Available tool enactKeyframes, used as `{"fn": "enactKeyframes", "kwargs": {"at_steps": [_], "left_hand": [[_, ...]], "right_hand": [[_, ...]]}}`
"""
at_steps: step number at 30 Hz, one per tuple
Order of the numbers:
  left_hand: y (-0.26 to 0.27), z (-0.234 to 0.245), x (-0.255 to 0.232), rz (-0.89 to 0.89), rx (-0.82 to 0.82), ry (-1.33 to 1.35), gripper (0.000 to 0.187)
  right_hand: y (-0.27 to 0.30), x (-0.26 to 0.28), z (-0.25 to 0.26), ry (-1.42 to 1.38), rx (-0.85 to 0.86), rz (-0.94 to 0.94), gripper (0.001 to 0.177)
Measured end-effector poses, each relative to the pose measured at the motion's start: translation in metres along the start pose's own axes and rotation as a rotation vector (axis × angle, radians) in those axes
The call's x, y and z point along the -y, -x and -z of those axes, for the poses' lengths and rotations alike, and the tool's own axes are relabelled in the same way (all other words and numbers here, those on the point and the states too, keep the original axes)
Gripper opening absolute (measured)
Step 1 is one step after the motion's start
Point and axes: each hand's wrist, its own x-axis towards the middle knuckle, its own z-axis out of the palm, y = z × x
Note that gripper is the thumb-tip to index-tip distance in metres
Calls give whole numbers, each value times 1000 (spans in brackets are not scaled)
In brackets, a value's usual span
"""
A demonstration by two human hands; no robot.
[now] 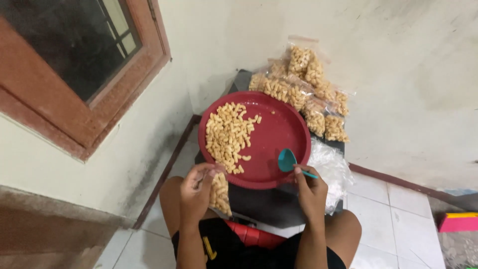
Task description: Manually scooping snacks from a large tray into small plastic bags for individual sale.
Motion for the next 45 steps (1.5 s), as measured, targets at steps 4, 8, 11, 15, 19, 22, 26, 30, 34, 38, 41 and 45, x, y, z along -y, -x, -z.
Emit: {"fn": "enactKeyframes", "kwargs": {"at_steps": [4, 8, 11, 15, 19, 22, 26, 30, 34, 38, 41, 45], "left_hand": [[-6, -12, 10, 40, -197, 24, 16], [-3, -25, 2, 158, -122, 39, 24], [-2, -33, 16, 172, -56, 54, 26], [-7, -33, 15, 187, 5, -69, 29], [-14, -36, 43, 178, -3, 50, 30], [-9, -46, 40, 344, -24, 28, 30], [7, -58, 65, 349, 80, 93, 36], [-5, -69, 51, 326, 135, 90, 33], [0, -67, 39, 307, 234, -93, 23], [6, -72, 56, 285, 160, -80, 36], [-3, -78, 52, 248, 174, -57, 36], [3, -79, 65, 259, 203, -90, 41]], "right_hand": [[-7, -7, -16, 65, 3, 41, 16], [-2, -18, -39, -80, 115, -125, 23], [11, -4, -54, -198, 202, -167, 27], [10, -13, -69, -277, 294, -198, 30], [8, -23, -77, -546, 251, -302, 33], [0, -40, -77, -652, 179, -474, 34], [8, -61, -62, -841, 144, -441, 35], [-14, -61, -60, -912, 98, -356, 33], [-12, -52, -37, -848, 26, -340, 32], [-10, -55, -13, -821, -42, -157, 31], [-13, -39, -5, -884, -7, -40, 33], [2, -33, 3, -901, 149, 142, 34]]}}
